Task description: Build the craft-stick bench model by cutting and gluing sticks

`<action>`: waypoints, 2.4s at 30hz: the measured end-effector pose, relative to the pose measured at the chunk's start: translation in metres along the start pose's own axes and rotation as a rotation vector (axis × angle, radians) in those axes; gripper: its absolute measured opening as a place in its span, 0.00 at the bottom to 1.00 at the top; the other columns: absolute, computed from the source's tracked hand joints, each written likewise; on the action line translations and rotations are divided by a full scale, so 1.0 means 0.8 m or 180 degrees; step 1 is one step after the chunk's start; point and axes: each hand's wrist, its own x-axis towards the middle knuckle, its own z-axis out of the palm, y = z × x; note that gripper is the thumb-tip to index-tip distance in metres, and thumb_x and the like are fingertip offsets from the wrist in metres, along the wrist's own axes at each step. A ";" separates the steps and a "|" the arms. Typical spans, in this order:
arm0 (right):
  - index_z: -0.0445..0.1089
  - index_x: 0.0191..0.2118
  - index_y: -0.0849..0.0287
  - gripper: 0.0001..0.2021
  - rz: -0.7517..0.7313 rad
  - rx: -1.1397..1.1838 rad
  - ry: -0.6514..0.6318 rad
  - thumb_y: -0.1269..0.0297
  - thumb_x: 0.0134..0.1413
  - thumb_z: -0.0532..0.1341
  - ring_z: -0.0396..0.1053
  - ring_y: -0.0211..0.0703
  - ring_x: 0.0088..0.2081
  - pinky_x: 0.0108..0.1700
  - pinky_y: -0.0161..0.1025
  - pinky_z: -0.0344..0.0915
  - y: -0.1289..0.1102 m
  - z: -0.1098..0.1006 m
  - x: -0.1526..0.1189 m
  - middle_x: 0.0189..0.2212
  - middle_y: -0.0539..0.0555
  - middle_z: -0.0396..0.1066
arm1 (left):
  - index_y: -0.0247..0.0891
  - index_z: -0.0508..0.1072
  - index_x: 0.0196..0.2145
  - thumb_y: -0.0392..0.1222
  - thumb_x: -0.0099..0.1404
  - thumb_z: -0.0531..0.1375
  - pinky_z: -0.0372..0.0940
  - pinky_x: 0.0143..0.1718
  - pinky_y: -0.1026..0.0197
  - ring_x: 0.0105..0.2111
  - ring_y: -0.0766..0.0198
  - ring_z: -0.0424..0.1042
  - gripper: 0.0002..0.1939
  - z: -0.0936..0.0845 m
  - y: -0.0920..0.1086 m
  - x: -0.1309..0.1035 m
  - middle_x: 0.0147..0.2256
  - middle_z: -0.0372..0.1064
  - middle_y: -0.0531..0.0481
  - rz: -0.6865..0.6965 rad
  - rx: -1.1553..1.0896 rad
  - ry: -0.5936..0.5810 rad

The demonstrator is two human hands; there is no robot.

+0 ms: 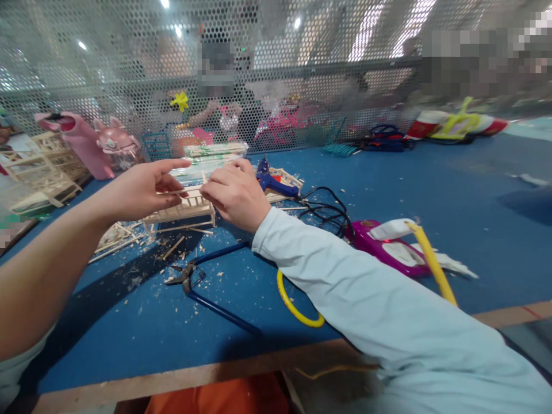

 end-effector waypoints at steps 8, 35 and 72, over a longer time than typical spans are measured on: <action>0.73 0.33 0.58 0.13 -0.0157 -0.0167 0.0076 0.64 0.60 0.52 0.61 0.42 0.33 0.43 0.45 0.50 -0.003 -0.002 0.000 0.30 0.53 0.72 | 0.37 0.60 0.59 0.39 0.57 0.57 0.63 0.41 0.61 0.36 0.62 0.73 0.31 0.006 0.003 0.002 0.37 0.76 0.46 0.0020 0.0120 0.0156; 0.72 0.30 0.57 0.09 -0.0136 -0.0130 0.0253 0.66 0.57 0.56 0.63 0.41 0.32 0.43 0.43 0.51 -0.007 0.007 0.002 0.27 0.51 0.72 | 0.35 0.66 0.48 0.30 0.55 0.54 0.61 0.53 0.49 0.49 0.56 0.66 0.21 0.068 -0.040 -0.062 0.47 0.70 0.43 0.0481 0.0613 0.2604; 0.67 0.43 0.61 0.22 0.0603 0.0629 0.0425 0.74 0.36 0.54 0.64 0.47 0.38 0.43 0.44 0.57 -0.006 0.016 -0.008 0.34 0.56 0.68 | 0.38 0.68 0.53 0.35 0.52 0.62 0.65 0.38 0.57 0.33 0.58 0.75 0.29 0.021 0.011 0.005 0.31 0.77 0.49 -0.0098 0.0488 0.0775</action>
